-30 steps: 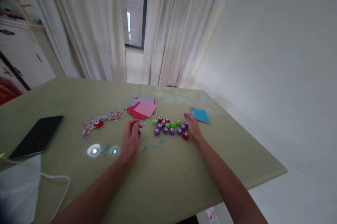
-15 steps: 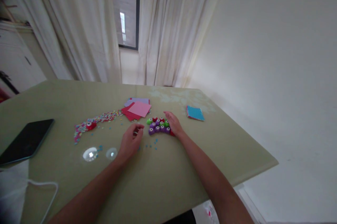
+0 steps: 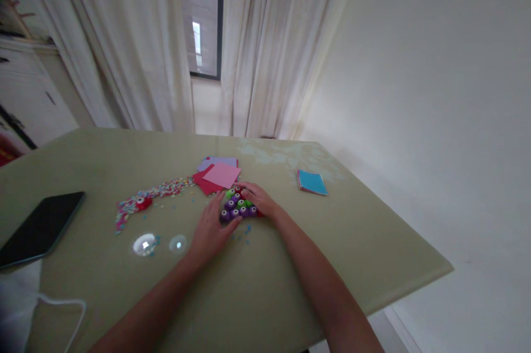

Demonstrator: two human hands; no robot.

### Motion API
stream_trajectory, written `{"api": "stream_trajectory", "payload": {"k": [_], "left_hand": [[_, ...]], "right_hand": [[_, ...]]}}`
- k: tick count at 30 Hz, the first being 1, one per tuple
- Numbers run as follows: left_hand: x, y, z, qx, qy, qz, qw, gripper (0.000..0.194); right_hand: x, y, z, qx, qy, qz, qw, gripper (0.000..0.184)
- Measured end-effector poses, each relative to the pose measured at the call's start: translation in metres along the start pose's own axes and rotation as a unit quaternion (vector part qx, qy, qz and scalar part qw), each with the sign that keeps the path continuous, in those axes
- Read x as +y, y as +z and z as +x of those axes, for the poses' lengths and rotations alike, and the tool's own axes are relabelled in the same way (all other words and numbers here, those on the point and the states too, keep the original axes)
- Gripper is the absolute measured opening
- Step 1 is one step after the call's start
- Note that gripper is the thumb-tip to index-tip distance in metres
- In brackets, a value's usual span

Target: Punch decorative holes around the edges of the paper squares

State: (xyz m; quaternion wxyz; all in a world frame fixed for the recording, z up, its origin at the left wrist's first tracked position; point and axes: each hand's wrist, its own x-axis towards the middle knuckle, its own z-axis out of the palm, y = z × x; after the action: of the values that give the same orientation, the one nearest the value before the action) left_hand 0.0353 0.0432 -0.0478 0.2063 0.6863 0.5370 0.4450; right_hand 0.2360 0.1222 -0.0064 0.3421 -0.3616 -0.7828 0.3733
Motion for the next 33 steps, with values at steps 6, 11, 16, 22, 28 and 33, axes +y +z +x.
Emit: {"api": "stream_trajectory", "payload": {"k": [6,11,16,22,28,33], "left_hand": [[0.002,-0.002,0.000,-0.018,0.011,0.055,0.998,0.089],[-0.002,-0.005,0.000,-0.027,0.064,0.097,0.993,0.101],[-0.003,-0.008,-0.006,-0.052,0.108,0.147,0.982,0.111],[0.000,-0.011,-0.023,-0.045,0.080,0.215,0.972,0.105],[0.007,-0.014,-0.024,-0.013,0.005,0.265,0.964,0.110],[0.012,-0.022,-0.016,0.013,-0.041,0.301,0.953,0.114]], "right_hand": [[-0.003,0.025,-0.007,-0.015,-0.020,-0.013,1.000,0.073],[-0.009,0.042,-0.009,0.000,-0.015,0.035,0.999,0.077],[-0.022,0.051,-0.009,0.015,0.003,0.086,0.996,0.086],[-0.035,0.077,0.008,-0.020,0.005,0.128,0.992,0.096],[-0.038,0.098,0.043,-0.083,0.035,0.172,0.981,0.088],[-0.037,0.109,0.072,-0.127,0.075,0.200,0.969,0.086]]}}
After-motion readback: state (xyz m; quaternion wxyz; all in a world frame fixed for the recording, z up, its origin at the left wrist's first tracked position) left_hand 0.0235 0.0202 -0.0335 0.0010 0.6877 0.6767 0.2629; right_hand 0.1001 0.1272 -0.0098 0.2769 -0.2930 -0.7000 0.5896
